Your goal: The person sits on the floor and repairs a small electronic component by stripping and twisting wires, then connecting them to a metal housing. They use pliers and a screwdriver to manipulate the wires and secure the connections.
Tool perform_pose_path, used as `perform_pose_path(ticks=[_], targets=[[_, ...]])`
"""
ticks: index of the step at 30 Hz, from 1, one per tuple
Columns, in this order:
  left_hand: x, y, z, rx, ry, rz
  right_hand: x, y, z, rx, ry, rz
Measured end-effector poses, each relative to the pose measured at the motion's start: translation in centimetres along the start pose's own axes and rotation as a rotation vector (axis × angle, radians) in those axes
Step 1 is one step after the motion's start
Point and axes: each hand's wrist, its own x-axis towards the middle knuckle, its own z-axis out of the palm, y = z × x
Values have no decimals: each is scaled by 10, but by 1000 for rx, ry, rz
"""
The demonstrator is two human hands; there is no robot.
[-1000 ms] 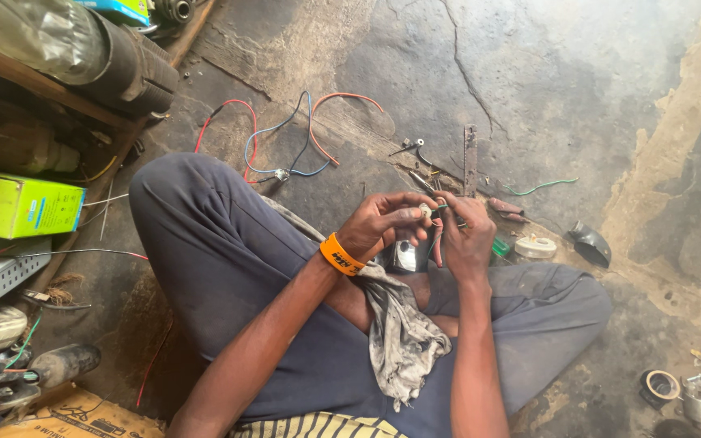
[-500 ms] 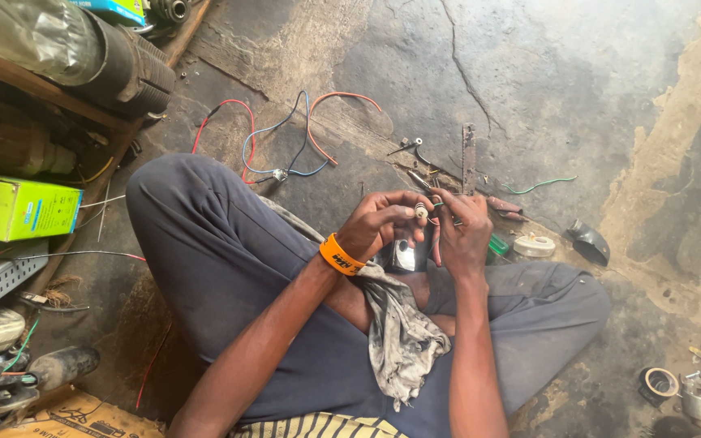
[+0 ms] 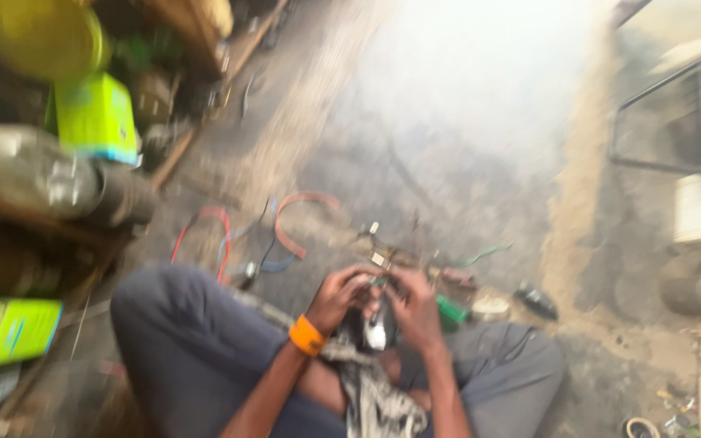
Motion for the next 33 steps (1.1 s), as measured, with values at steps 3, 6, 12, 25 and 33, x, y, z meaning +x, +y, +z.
perform_pose_path(ticks=[3, 6, 12, 25, 33], targets=[[5, -7, 0, 65, 105, 1, -3, -18, -11, 133, -117, 318], [4, -16, 3, 154, 154, 120, -5, -29, -20, 92, -74, 117], [-11, -11, 25, 411, 183, 217, -15, -39, -34, 42, -88, 197], [-15, 1, 28, 396, 255, 159, -16, -55, -45, 47, -167, 273], [-21, 11, 27, 496, 257, 94, -17, -59, -44, 63, -154, 266]])
